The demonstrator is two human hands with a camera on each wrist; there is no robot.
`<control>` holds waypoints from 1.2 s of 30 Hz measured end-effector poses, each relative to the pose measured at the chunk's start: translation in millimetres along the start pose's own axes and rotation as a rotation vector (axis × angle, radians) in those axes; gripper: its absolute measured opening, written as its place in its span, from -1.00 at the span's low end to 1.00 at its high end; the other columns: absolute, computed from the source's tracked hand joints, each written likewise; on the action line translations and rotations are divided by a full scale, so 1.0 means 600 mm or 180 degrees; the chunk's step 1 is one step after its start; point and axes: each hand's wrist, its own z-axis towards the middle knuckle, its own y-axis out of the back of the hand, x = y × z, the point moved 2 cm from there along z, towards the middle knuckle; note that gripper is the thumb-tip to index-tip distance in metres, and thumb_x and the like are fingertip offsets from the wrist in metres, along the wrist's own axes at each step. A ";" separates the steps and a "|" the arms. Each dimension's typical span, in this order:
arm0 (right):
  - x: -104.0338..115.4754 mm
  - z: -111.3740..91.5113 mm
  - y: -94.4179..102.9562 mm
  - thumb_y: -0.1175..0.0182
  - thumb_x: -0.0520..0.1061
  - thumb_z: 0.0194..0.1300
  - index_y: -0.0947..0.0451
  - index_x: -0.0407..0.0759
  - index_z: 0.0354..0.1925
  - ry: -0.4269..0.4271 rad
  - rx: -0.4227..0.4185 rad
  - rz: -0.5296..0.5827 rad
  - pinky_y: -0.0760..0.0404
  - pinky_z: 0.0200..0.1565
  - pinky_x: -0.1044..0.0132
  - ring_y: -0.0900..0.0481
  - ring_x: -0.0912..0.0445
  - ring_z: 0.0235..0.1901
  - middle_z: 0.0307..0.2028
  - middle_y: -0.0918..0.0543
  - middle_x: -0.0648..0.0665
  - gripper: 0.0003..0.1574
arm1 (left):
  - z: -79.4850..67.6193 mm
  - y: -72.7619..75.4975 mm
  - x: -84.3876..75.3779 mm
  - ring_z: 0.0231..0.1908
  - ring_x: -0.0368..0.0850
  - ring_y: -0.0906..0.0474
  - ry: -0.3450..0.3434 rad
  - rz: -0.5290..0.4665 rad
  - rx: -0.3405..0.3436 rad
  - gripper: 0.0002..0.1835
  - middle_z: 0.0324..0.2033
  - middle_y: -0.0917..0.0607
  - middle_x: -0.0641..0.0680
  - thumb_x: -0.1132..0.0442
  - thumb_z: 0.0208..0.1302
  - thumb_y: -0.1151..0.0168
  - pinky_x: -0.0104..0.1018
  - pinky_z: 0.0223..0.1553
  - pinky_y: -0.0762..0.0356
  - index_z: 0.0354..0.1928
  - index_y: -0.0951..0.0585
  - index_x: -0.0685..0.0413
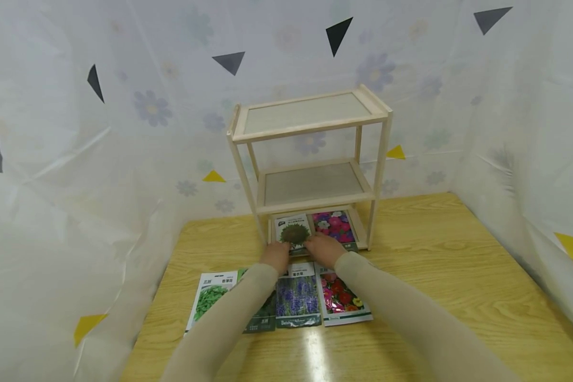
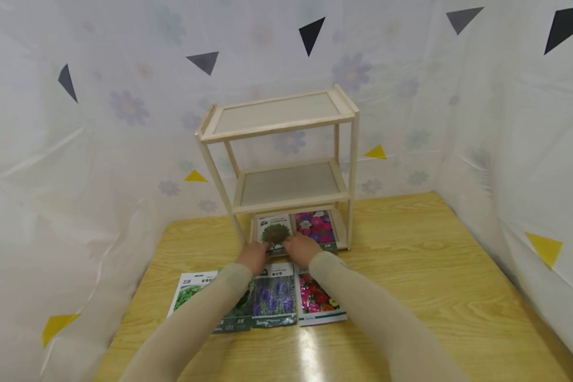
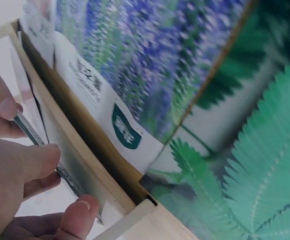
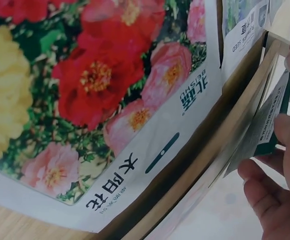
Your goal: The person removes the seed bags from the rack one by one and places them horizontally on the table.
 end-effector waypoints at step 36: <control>-0.042 -0.059 0.034 -0.41 -0.06 0.16 -0.39 -0.24 0.30 -0.0825 -0.0043 0.2284 -0.58 -0.28 0.23 -0.53 0.18 -0.40 -0.18 -0.63 -0.08 -0.21 | -0.048 0.023 -0.017 0.19 0.26 -0.39 0.0734 -0.1675 -0.0390 -0.10 0.20 -0.44 0.36 -0.11 0.09 -0.41 0.05 0.17 -0.41 0.31 -0.33 0.36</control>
